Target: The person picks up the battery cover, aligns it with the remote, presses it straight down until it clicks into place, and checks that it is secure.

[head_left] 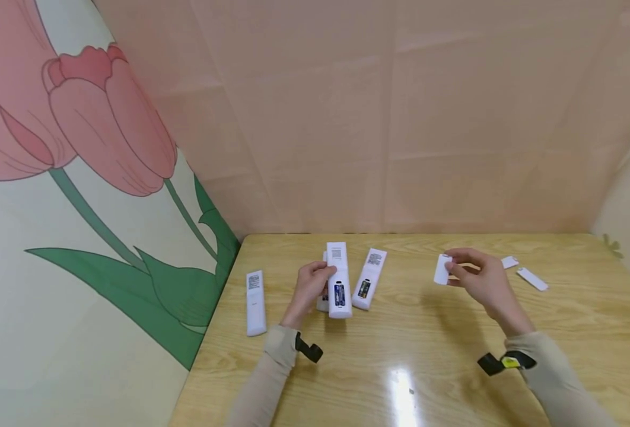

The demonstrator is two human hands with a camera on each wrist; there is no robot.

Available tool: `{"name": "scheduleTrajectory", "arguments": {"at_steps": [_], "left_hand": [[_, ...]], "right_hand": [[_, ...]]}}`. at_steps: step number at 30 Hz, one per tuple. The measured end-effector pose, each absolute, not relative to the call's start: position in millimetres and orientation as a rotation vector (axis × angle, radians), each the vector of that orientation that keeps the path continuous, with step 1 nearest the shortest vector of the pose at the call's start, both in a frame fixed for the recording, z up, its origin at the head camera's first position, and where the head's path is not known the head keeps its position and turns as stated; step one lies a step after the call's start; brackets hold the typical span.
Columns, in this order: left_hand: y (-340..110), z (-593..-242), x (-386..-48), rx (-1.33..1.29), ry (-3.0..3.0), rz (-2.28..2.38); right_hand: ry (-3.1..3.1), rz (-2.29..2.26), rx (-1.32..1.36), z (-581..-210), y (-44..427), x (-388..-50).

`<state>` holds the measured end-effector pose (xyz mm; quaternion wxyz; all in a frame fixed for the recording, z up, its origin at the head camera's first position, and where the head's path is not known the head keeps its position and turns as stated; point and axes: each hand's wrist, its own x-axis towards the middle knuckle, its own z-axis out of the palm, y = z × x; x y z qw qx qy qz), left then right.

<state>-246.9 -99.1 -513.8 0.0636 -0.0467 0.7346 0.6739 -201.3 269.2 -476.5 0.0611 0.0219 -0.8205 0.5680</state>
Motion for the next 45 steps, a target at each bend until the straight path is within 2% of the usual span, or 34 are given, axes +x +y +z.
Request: {"name": "scheduleTrajectory", "arguments": {"at_steps": [45], "left_hand": [[-69.4,-510.7,-239.0,-0.076,2.136,2.068]], "right_hand": [[-2.452,1.79,0.222,-453.0,224.1,-181.5]]}}
